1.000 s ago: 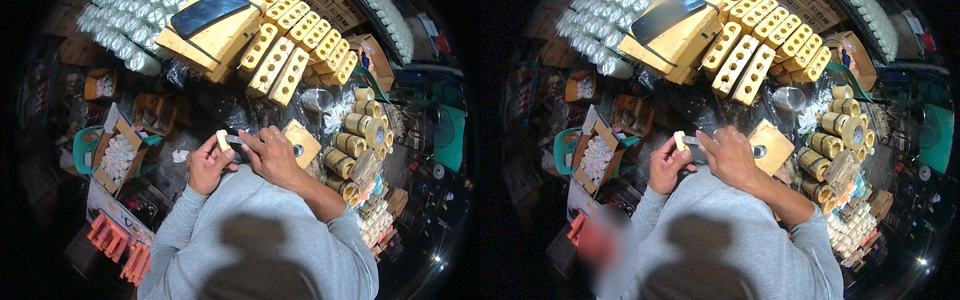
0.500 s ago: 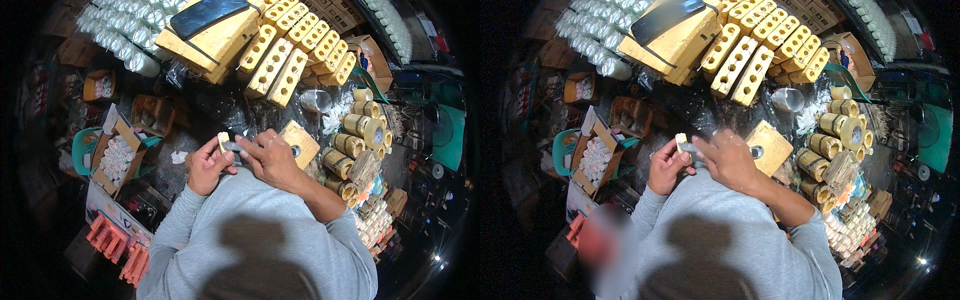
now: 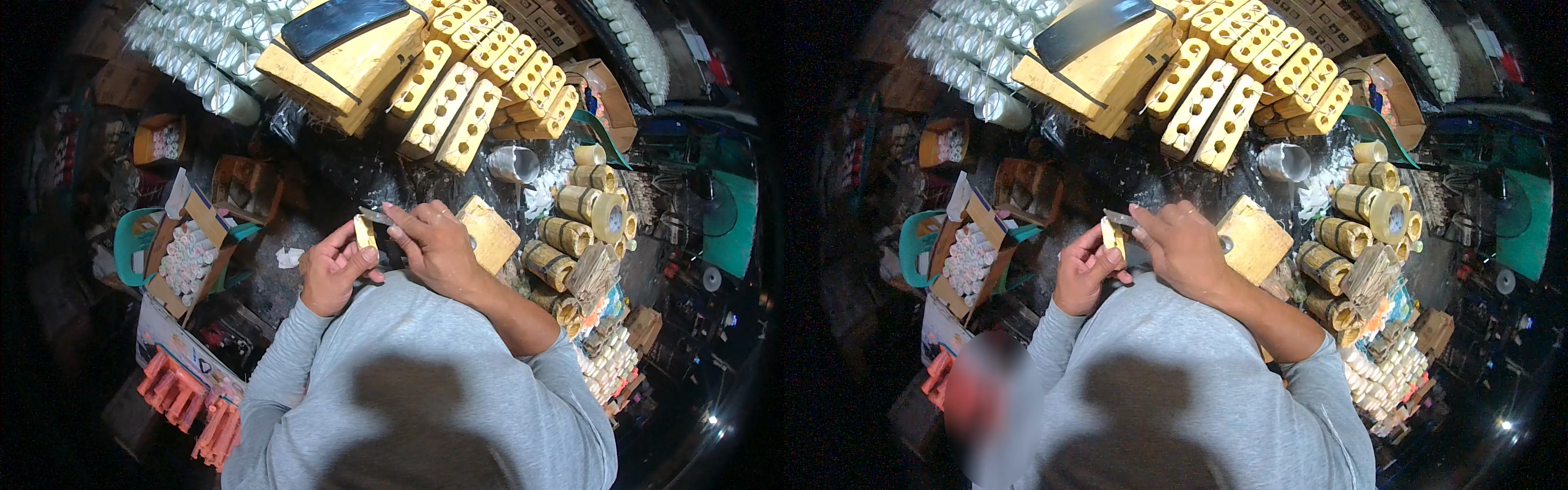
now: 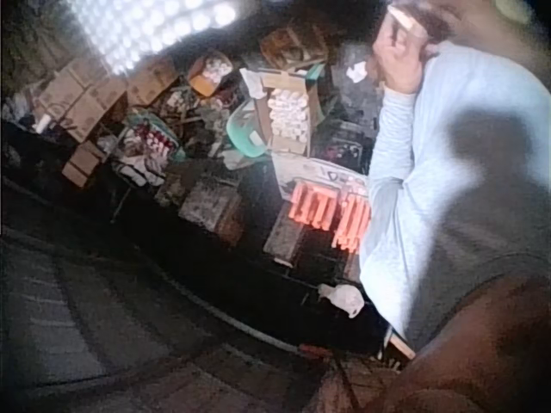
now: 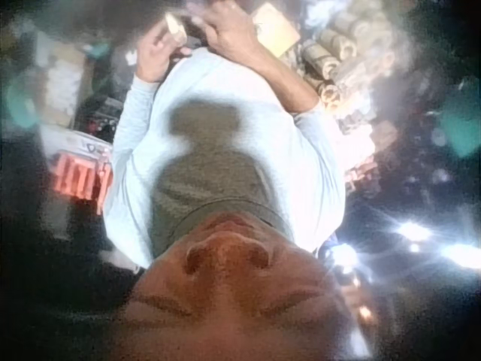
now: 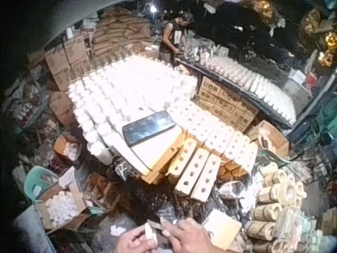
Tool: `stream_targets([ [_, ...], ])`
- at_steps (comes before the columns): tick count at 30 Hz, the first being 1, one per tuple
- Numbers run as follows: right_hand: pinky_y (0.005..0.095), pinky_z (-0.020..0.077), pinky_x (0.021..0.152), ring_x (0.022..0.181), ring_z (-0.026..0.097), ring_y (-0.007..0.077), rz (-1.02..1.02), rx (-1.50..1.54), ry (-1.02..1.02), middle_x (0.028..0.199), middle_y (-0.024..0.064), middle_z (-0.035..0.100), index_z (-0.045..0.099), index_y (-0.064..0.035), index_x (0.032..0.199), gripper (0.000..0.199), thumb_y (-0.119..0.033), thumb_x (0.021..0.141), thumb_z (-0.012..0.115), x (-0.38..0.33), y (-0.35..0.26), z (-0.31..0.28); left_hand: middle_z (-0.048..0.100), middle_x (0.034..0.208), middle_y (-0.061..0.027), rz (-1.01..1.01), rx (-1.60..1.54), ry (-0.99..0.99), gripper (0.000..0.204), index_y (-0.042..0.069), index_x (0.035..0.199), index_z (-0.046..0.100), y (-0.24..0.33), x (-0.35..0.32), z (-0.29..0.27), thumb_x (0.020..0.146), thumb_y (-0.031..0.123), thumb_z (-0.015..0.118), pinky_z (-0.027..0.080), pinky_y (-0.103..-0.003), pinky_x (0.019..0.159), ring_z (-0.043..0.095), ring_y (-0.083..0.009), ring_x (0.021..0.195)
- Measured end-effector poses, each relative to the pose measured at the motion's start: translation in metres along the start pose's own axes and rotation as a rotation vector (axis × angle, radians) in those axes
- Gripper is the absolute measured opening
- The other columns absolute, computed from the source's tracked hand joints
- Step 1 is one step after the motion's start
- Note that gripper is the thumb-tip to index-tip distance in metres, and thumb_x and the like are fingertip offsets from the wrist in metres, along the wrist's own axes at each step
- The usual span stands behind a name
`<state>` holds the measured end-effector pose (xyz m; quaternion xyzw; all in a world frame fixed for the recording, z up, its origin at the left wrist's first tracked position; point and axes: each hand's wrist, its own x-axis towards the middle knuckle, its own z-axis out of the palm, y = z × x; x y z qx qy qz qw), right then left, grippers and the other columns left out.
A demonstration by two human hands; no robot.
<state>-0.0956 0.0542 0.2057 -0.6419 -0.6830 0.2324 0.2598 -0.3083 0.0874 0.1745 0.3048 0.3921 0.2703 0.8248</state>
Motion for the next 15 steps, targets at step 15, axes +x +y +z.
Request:
stream_targets([
  [15, 0.0532, 0.0511, 0.067, 0.072, 0.066, 0.0461, 0.202, 0.306, -0.285, 0.075, 0.0235, 0.067, 0.068, -0.003, 0.09, 0.042, -0.036, 0.109, 0.051, 0.004, 0.001, -0.003, 0.063, 0.135, -0.0124, 0.049, -0.013, -0.066, 0.069, -0.005, 0.152, 0.047, 0.011, 0.0, -0.002, 0.092, 0.004, 0.08, 0.065, -0.033, 0.078, 0.067, -0.0161, 0.103],
])
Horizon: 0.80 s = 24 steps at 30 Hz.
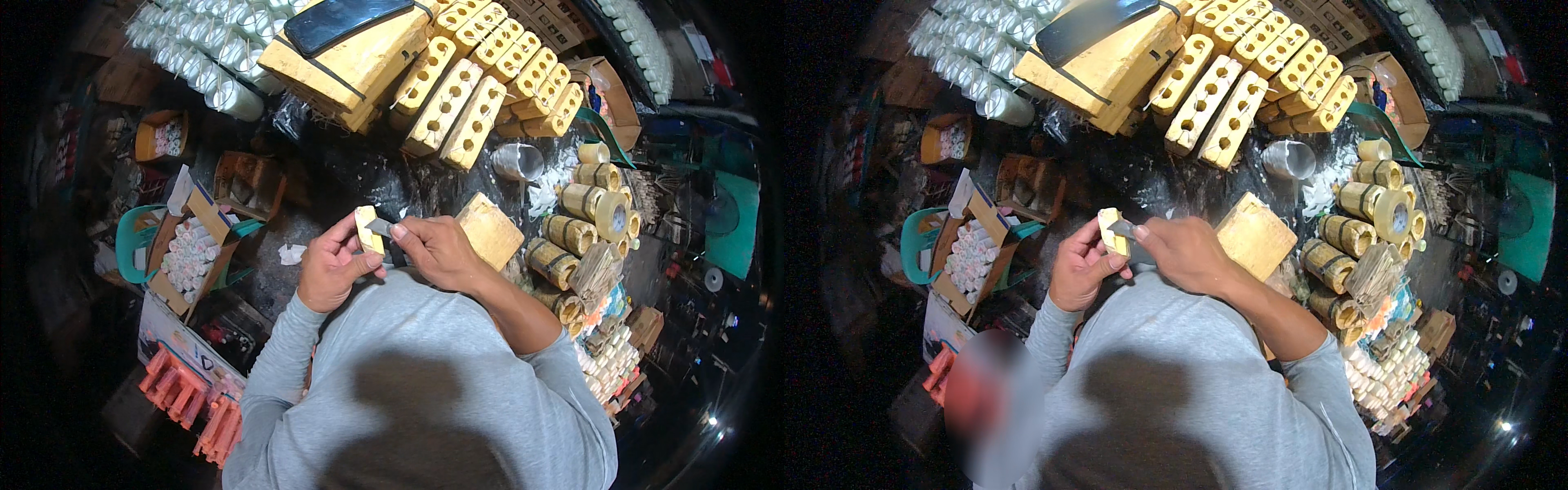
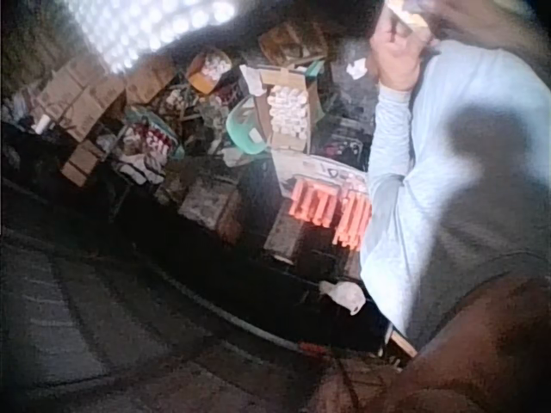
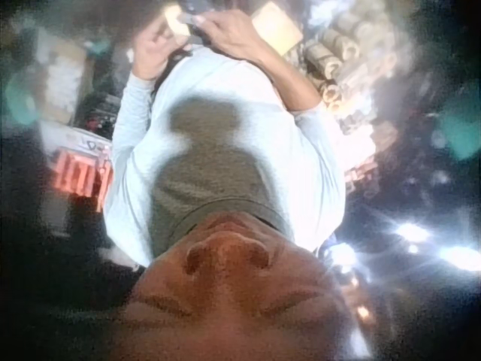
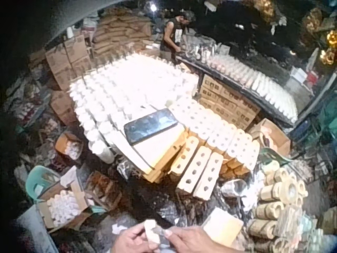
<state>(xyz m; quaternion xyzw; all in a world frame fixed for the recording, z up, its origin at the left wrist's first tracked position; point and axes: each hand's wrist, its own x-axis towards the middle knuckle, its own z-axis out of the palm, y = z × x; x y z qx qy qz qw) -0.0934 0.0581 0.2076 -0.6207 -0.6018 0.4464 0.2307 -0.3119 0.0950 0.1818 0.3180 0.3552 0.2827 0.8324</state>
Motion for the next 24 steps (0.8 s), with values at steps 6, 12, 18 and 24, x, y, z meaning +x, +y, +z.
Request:
stream_targets([
  [6, 0.0539, 0.0512, 0.067, 0.073, 0.067, 0.0447, 0.177, 0.201, -0.227, 0.076, 0.0217, 0.069, 0.069, -0.0036, 0.084, 0.045, -0.036, 0.109, 0.05, 0.004, 0.004, -0.011, 0.062, 0.135, -0.0123, -0.032, 0.033, -0.008, 0.07, -0.005, 0.152, 0.047, 0.004, 0.002, 0.001, 0.092, 0.005, 0.081, 0.066, -0.033, 0.078, 0.067, -0.0167, 0.103],
  [12, 0.0481, 0.0521, 0.065, 0.065, 0.064, 0.0394, -0.111, -0.075, 0.032, 0.07, 0.021, 0.065, 0.071, -0.0006, 0.088, 0.044, -0.037, 0.108, 0.054, 0.011, 0.001, -0.008, 0.063, 0.134, -0.0126, -0.012, 0.006, -0.028, 0.069, -0.006, 0.151, 0.047, 0.001, 0.002, -0.002, 0.091, 0.003, 0.081, 0.066, -0.033, 0.078, 0.068, -0.0175, 0.107],
  [18, 0.044, 0.0524, 0.065, 0.061, 0.06, 0.0361, 0.281, 0.409, -0.201, 0.07, 0.0223, 0.065, 0.073, 0.002, 0.094, 0.044, -0.036, 0.107, 0.056, 0.012, 0.028, -0.005, 0.061, 0.136, -0.0155, -0.064, 0.012, -0.045, 0.074, -0.003, 0.158, 0.039, 0.0, 0.004, -0.017, 0.094, -0.002, 0.076, 0.066, -0.036, 0.085, 0.067, -0.0182, 0.107],
  [24, 0.0513, 0.0523, 0.078, 0.087, 0.067, 0.0486, 0.341, -0.055, -0.025, 0.089, 0.0289, 0.07, 0.068, 0.0027, 0.1, 0.038, -0.032, 0.107, 0.054, 0.058, 0.068, 0.036, 0.059, 0.144, -0.0226, -0.054, -0.097, -0.061, 0.09, 0.001, 0.161, 0.032, 0.002, 0.001, -0.028, 0.087, 0.0, 0.082, 0.062, -0.031, 0.082, 0.07, -0.0214, 0.102],
])
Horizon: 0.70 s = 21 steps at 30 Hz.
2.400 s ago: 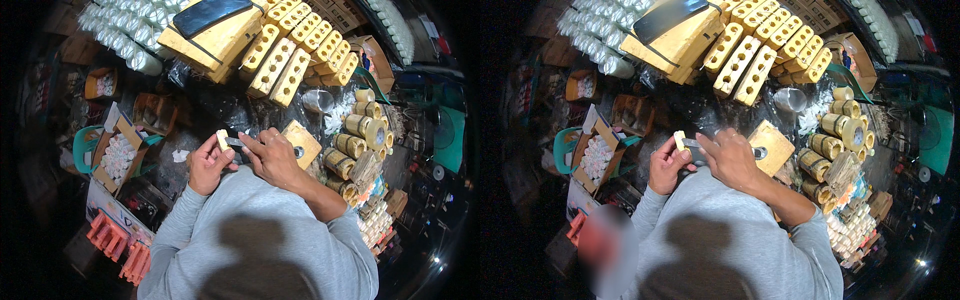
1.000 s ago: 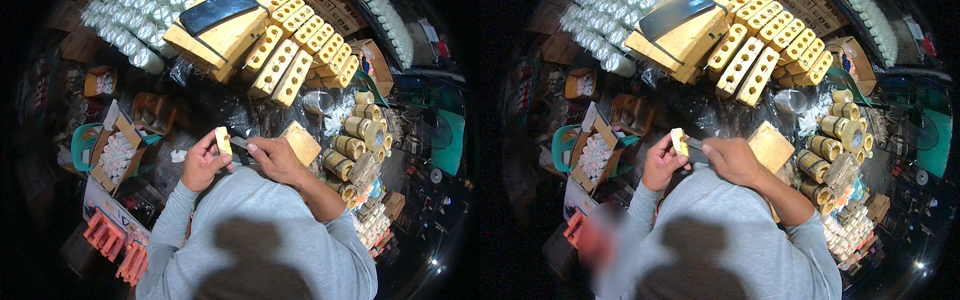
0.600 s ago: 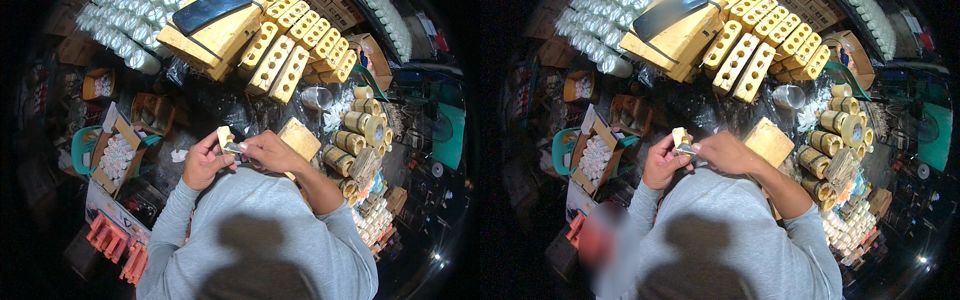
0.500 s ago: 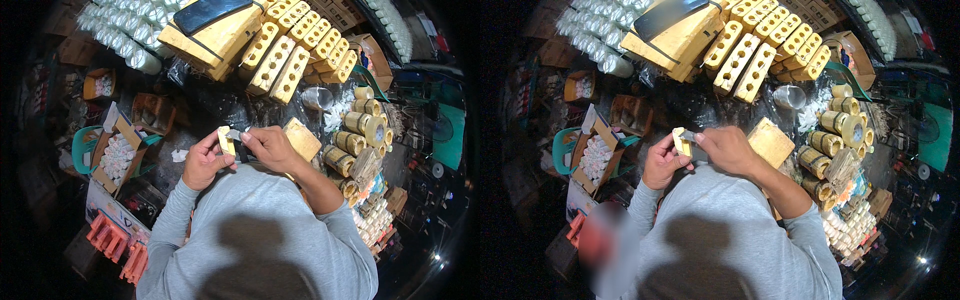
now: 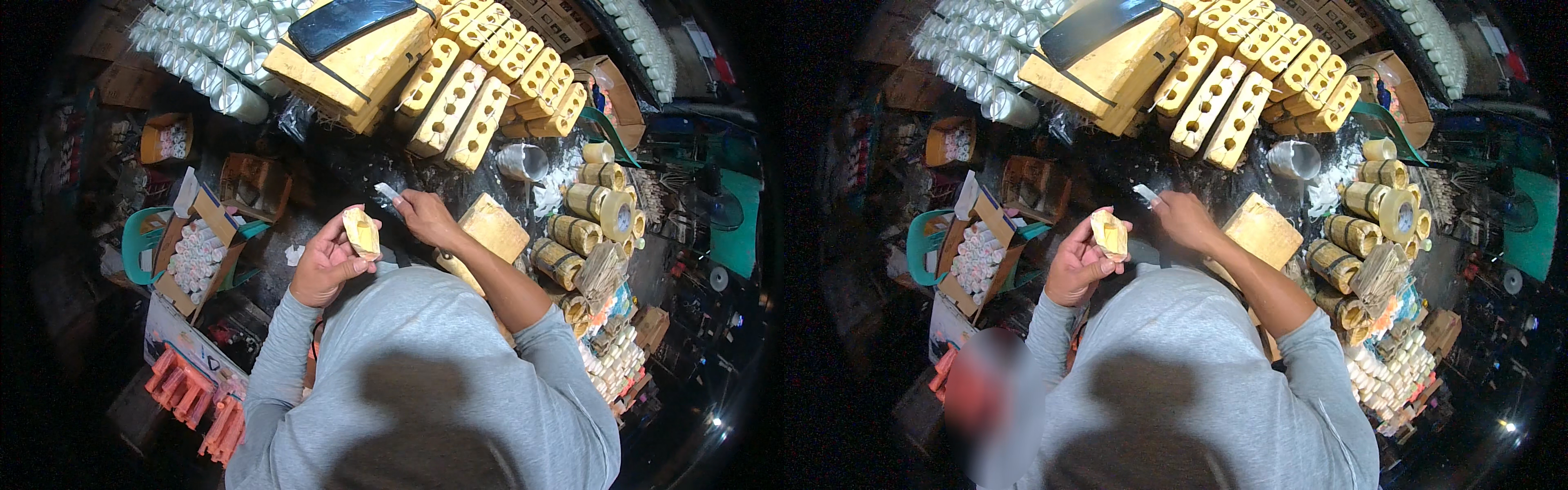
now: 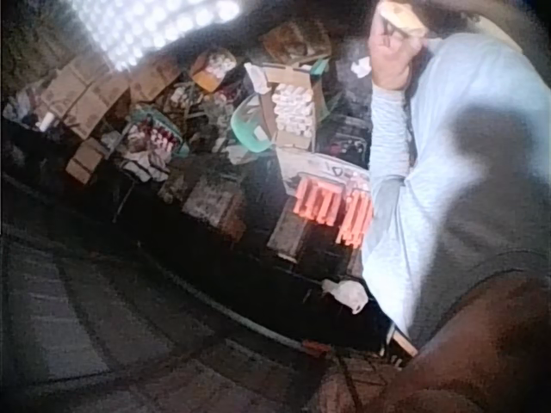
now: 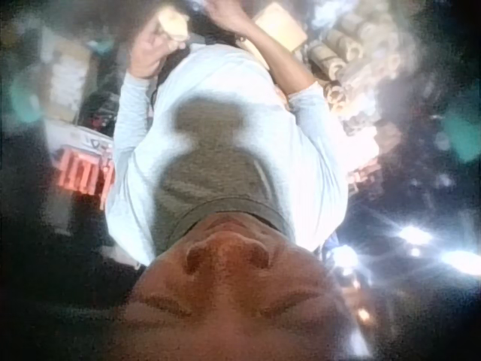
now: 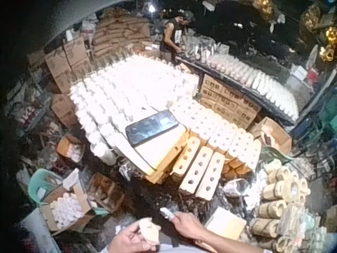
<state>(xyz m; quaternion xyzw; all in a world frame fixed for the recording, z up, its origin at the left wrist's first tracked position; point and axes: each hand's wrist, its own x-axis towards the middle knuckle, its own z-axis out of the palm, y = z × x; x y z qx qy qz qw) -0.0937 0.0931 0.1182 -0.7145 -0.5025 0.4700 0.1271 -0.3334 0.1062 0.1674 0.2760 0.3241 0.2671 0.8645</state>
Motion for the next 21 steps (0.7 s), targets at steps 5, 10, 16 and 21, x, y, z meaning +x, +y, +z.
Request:
stream_targets([
  [5, 0.0495, 0.0525, 0.075, 0.083, 0.067, 0.0471, -0.099, 0.288, -0.019, 0.086, 0.0243, 0.07, 0.069, 0.0006, 0.1, 0.037, -0.032, 0.108, 0.053, -0.022, -0.019, -0.021, 0.061, 0.136, -0.0199, 0.05, -0.048, 0.002, 0.079, 0.001, 0.156, 0.039, 0.003, -0.003, -0.006, 0.088, -0.004, 0.079, 0.061, -0.029, 0.073, 0.069, -0.0206, 0.1],
  [10, 0.0424, 0.0526, 0.063, 0.065, 0.065, 0.0334, -0.594, 0.079, 0.089, 0.076, 0.0155, 0.065, 0.07, -0.0017, 0.1, 0.031, -0.028, 0.109, 0.056, -0.065, -0.048, -0.035, 0.067, 0.119, -0.0145, -0.007, -0.198, -0.04, 0.069, -0.001, 0.153, 0.042, -0.004, -0.004, -0.004, 0.093, -0.002, 0.076, 0.058, -0.025, 0.064, 0.069, -0.017, 0.089],
  [16, 0.0494, 0.0529, 0.066, 0.075, 0.068, 0.0405, -0.493, 0.017, 0.146, 0.083, 0.0184, 0.069, 0.071, -0.0054, 0.098, 0.029, -0.028, 0.108, 0.056, -0.071, -0.053, -0.03, 0.069, 0.111, -0.013, -0.089, -0.287, -0.008, 0.053, -0.005, 0.154, 0.043, -0.014, 0.006, 0.005, 0.107, 0.01, 0.062, 0.058, -0.027, 0.067, 0.066, -0.0139, 0.079],
  [21, 0.0513, 0.0527, 0.066, 0.073, 0.068, 0.0417, -0.478, 0.029, 0.014, 0.077, 0.0178, 0.069, 0.072, -0.0076, 0.093, 0.031, -0.031, 0.106, 0.057, -0.074, -0.046, -0.04, 0.07, 0.112, -0.0129, -0.13, -0.342, 0.13, 0.047, -0.005, 0.151, 0.048, -0.01, 0.01, 0.013, 0.11, 0.016, 0.057, 0.057, -0.027, 0.069, 0.066, -0.0139, 0.079],
])
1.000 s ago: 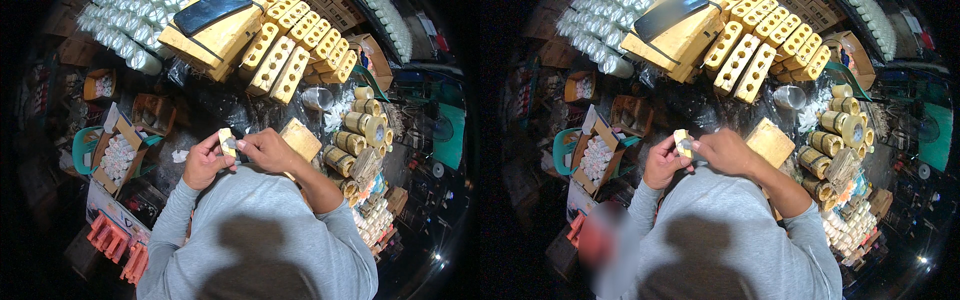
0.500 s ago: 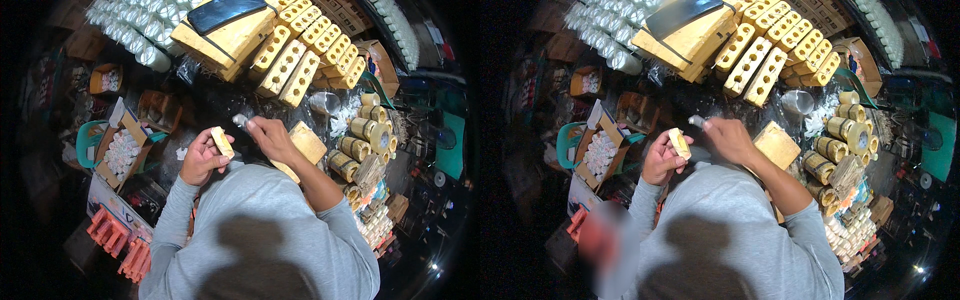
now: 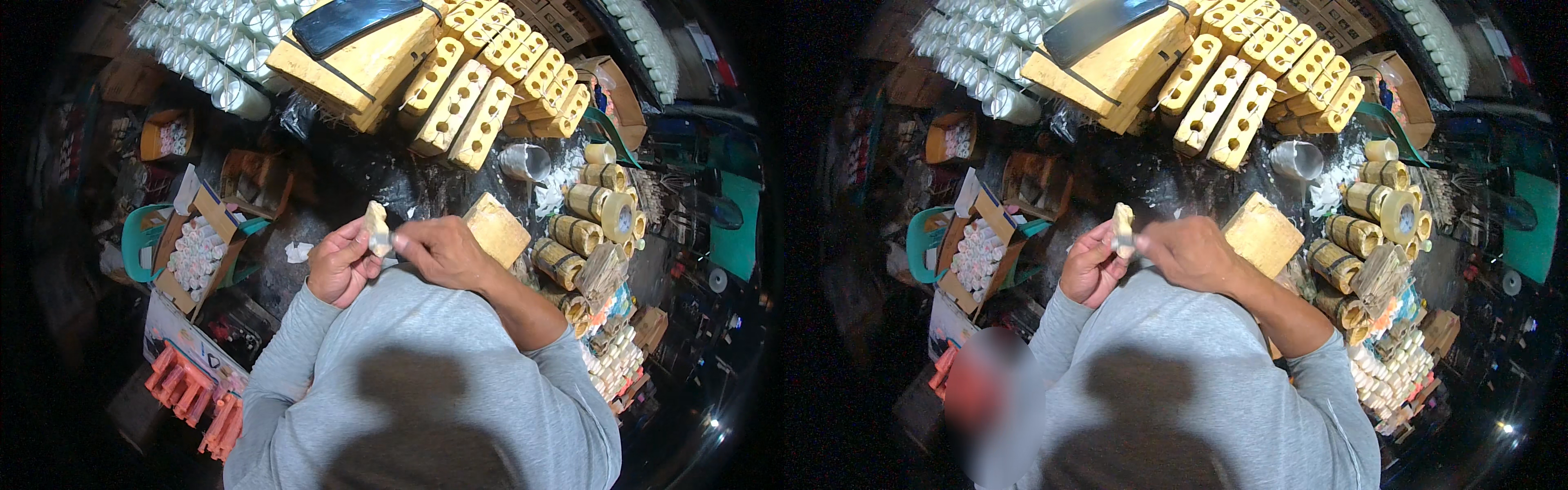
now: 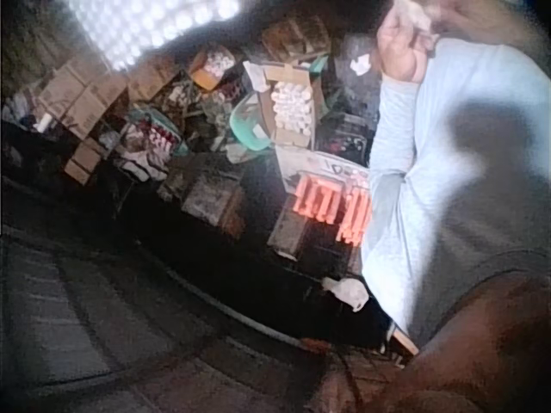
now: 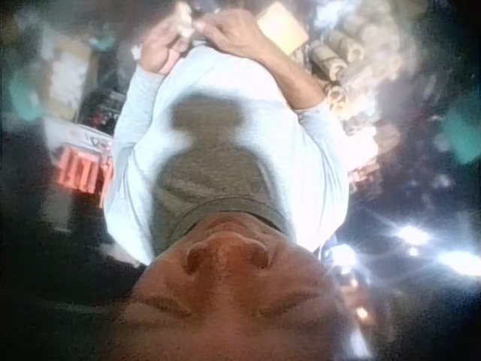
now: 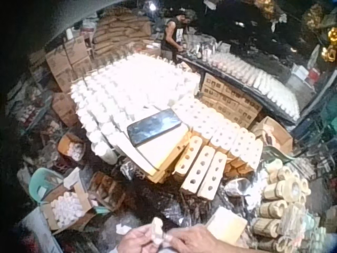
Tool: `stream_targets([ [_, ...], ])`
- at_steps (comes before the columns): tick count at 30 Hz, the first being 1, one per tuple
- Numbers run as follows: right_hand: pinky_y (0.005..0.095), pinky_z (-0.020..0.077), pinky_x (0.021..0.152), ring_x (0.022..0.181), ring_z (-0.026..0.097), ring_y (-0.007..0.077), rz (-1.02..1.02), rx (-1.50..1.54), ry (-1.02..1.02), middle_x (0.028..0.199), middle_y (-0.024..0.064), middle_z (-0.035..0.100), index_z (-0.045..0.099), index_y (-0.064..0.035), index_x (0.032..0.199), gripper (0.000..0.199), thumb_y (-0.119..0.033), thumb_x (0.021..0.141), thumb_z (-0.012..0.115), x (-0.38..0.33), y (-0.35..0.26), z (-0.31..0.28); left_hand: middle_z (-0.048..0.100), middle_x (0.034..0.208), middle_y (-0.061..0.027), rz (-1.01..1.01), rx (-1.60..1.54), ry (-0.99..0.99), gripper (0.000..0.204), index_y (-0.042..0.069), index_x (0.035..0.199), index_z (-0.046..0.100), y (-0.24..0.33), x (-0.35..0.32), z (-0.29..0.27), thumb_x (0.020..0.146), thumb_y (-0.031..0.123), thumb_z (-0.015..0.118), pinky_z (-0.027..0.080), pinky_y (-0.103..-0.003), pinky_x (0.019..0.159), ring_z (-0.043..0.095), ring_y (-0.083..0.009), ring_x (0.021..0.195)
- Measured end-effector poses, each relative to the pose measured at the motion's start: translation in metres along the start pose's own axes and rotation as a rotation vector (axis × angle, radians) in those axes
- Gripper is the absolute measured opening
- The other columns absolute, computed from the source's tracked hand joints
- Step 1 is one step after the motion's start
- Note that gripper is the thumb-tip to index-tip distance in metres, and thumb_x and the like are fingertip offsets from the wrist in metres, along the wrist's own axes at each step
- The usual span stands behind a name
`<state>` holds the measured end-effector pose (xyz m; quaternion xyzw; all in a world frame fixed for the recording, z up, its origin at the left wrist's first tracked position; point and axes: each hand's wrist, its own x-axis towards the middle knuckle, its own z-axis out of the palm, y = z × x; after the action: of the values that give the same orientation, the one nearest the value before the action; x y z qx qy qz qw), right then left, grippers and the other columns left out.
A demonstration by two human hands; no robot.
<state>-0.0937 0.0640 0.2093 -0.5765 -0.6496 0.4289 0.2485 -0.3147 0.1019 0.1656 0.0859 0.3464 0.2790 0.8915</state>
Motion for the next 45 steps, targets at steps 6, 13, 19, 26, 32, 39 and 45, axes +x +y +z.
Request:
stream_targets([
  [6, 0.0491, 0.0527, 0.061, 0.068, 0.068, 0.0398, 0.002, -0.047, 0.221, 0.072, 0.0162, 0.067, 0.072, -0.0079, 0.084, 0.033, -0.033, 0.103, 0.062, -0.002, -0.001, -0.005, 0.071, 0.114, -0.0105, 0.045, 0.053, -0.078, 0.046, -0.003, 0.152, 0.049, 0.008, -0.001, -0.003, 0.11, 0.015, 0.056, 0.054, -0.025, 0.068, 0.065, -0.0118, 0.085],
  [13, 0.0409, 0.0469, 0.051, 0.055, 0.062, 0.0279, -0.209, -0.24, 0.301, 0.063, 0.0093, 0.061, 0.074, -0.0066, 0.083, 0.025, -0.027, 0.096, 0.075, 0.002, -0.002, -0.005, 0.07, 0.109, -0.0075, 0.103, 0.012, 0.052, 0.041, -0.003, 0.145, 0.053, 0.009, -0.002, 0.002, 0.109, 0.017, 0.058, 0.047, -0.021, 0.063, 0.06, -0.0093, 0.079],
  [19, 0.0439, 0.0484, 0.053, 0.053, 0.061, 0.0298, -0.239, -0.381, 0.325, 0.058, 0.0087, 0.055, 0.059, -0.0102, 0.068, 0.039, -0.035, 0.091, 0.079, 0.003, 0.002, -0.006, 0.065, 0.097, -0.0045, 0.039, -0.02, -0.062, 0.036, -0.002, 0.14, 0.056, 0.015, -0.004, -0.003, 0.11, 0.018, 0.057, 0.038, -0.019, 0.055, 0.049, -0.0059, 0.067],
  [26, 0.0441, 0.0477, 0.053, 0.053, 0.061, 0.0302, -0.211, -0.232, 0.203, 0.057, 0.0091, 0.057, 0.065, -0.0082, 0.07, 0.035, -0.032, 0.092, 0.079, 0.003, 0.014, 0.007, 0.067, 0.105, -0.0045, 0.032, -0.008, 0.042, 0.039, -0.002, 0.143, 0.055, 0.012, -0.012, -0.003, 0.108, 0.015, 0.059, 0.038, -0.017, 0.056, 0.048, -0.0042, 0.068],
  [32, 0.0398, 0.046, 0.052, 0.053, 0.061, 0.0264, -0.235, -0.081, 0.341, 0.059, 0.0079, 0.059, 0.075, -0.0062, 0.08, 0.025, -0.028, 0.092, 0.08, 0.0, 0.016, 0.012, 0.066, 0.101, -0.0023, 0.044, -0.046, 0.064, 0.03, 0.003, 0.134, 0.06, 0.009, -0.01, -0.001, 0.11, 0.02, 0.057, 0.039, -0.022, 0.062, 0.047, -0.0061, 0.067],
  [39, 0.0407, 0.0465, 0.053, 0.055, 0.063, 0.0283, -0.321, -0.317, 0.243, 0.061, 0.0096, 0.06, 0.071, -0.0056, 0.078, 0.03, -0.03, 0.093, 0.079, 0.001, 0.011, -0.001, 0.066, 0.102, -0.0028, -0.018, -0.188, -0.038, 0.03, 0.003, 0.135, 0.06, 0.006, -0.006, -0.01, 0.11, 0.02, 0.057, 0.038, -0.023, 0.061, 0.047, -0.0067, 0.069],
  [45, 0.0497, 0.0564, 0.071, 0.078, 0.069, 0.0422, 0.081, -0.194, 0.145, 0.078, 0.018, 0.069, 0.071, -0.0043, 0.084, 0.038, -0.037, 0.102, 0.063, 0.018, 0.07, 0.035, 0.068, 0.122, -0.0058, 0.472, 0.661, 0.189, 0.047, 0.003, 0.152, 0.05, 0.006, 0.012, -0.025, 0.107, 0.011, 0.061, 0.059, -0.029, 0.082, 0.065, -0.0117, 0.097],
])
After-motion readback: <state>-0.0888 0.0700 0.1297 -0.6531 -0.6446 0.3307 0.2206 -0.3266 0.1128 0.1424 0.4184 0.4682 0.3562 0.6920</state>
